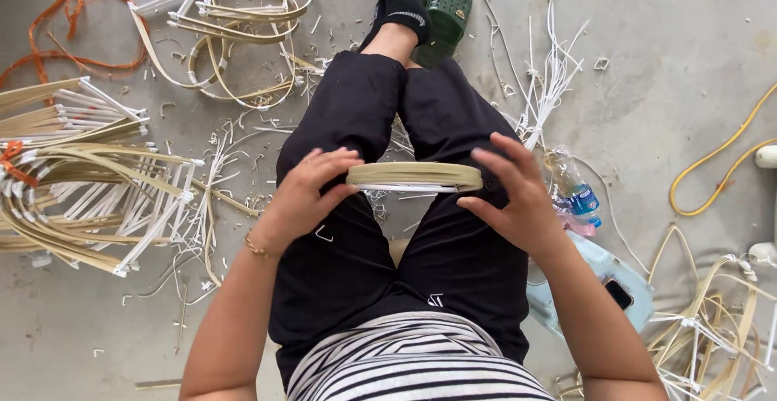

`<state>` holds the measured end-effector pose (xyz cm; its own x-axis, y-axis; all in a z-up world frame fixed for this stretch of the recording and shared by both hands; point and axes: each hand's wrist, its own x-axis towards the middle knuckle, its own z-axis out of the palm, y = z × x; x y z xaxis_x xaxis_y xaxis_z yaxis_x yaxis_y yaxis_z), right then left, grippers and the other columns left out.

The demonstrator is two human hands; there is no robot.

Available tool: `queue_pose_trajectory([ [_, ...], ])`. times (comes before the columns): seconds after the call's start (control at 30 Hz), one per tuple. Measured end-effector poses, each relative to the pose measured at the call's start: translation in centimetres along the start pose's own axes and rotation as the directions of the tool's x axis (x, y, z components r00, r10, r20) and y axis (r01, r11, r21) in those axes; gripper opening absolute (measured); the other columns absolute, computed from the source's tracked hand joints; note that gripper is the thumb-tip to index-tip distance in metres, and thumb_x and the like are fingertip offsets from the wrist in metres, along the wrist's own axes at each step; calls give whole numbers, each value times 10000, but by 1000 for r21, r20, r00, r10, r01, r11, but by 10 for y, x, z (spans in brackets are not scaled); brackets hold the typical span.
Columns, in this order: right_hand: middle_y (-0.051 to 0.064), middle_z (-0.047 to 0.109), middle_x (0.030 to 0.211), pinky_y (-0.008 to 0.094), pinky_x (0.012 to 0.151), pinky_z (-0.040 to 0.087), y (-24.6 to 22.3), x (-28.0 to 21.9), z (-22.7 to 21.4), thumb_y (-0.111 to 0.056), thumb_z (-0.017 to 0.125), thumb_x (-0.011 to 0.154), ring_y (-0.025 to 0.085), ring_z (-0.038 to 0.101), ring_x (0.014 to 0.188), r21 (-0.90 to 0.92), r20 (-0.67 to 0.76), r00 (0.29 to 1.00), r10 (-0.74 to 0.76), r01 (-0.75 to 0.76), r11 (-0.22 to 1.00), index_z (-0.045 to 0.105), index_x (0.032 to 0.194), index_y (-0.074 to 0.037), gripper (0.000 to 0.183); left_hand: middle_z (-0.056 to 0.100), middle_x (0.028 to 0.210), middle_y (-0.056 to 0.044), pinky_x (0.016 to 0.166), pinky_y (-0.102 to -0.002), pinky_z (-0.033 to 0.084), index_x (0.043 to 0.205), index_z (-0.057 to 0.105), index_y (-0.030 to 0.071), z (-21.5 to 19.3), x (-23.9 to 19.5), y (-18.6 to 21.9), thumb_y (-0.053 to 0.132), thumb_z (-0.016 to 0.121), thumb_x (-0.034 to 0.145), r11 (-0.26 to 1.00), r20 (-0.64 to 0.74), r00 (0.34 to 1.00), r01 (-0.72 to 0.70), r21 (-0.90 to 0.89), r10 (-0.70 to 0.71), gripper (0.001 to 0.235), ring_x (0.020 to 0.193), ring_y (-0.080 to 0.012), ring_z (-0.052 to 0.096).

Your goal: Assembling and securing bamboo furniture frame components using white plastic binding strips and hand tools.

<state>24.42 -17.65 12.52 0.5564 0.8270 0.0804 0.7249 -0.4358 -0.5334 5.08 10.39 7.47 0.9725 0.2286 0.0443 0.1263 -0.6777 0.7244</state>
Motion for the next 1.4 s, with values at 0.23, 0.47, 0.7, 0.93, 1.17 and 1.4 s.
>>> queue_pose_trajectory([
  [0.23, 124, 593, 1287, 376, 944, 582, -22, 32, 10, -137, 934, 835, 299, 656, 1148, 28, -254, 868, -427, 448, 894, 525, 1224, -102, 565, 719, 1080, -74, 826, -283, 567, 1323, 683, 86, -13, 17, 23, 117, 815, 889, 874, -70, 990, -138, -466, 120, 455, 921, -170, 695],
  [0.47, 107, 682, 1072, 353, 805, 619, -37, 49, 9, 21, 873, 833, 271, 729, 941, -88, -284, 776, -563, 563, 822, 660, 1054, -32, 312, 698, 1063, -58, 778, -288, 581, 1360, 664, 101, 5, 10, 23, 151, 795, 916, 897, -267, 950, -255, -362, 163, 465, 893, -170, 685],
  [0.7, 112, 697, 1045, 352, 811, 625, -36, 47, 15, 40, 869, 833, 270, 729, 934, -67, -338, 782, -524, 536, 842, 682, 1022, -25, 274, 709, 1033, -52, 750, -280, 579, 1326, 688, 101, 8, 11, 24, 149, 801, 908, 894, -248, 960, -220, -390, 128, 436, 855, -158, 685],
  [0.93, 119, 700, 1040, 378, 811, 627, -35, 46, 19, 33, 846, 836, 293, 734, 934, 12, -376, 801, -467, 508, 861, 682, 1036, -39, 269, 695, 1057, -94, 802, -330, 569, 1263, 664, 63, -18, 27, 64, 159, 826, 888, 927, -192, 965, -230, -295, 179, 420, 924, -232, 699],
  [1.17, 138, 730, 1116, 353, 936, 562, 22, 22, -41, -112, 849, 820, 287, 717, 1048, 200, -233, 960, -157, 205, 958, 696, 1147, -50, 367, 714, 1011, -92, 744, -287, 565, 1163, 721, 28, -11, 22, 71, 87, 798, 899, 963, -155, 988, -64, -260, 24, 282, 842, -185, 697],
  [1.4, 76, 744, 937, 271, 705, 541, 292, -105, 108, -198, 665, 1026, 96, 655, 773, 630, -52, 592, 804, -605, 486, 717, 1120, -54, 179, 706, 1057, -107, 808, -301, 560, 1172, 672, 10, 3, 13, 57, 145, 726, 1038, 994, -170, 980, -105, -1, 103, 197, 923, -238, 695],
])
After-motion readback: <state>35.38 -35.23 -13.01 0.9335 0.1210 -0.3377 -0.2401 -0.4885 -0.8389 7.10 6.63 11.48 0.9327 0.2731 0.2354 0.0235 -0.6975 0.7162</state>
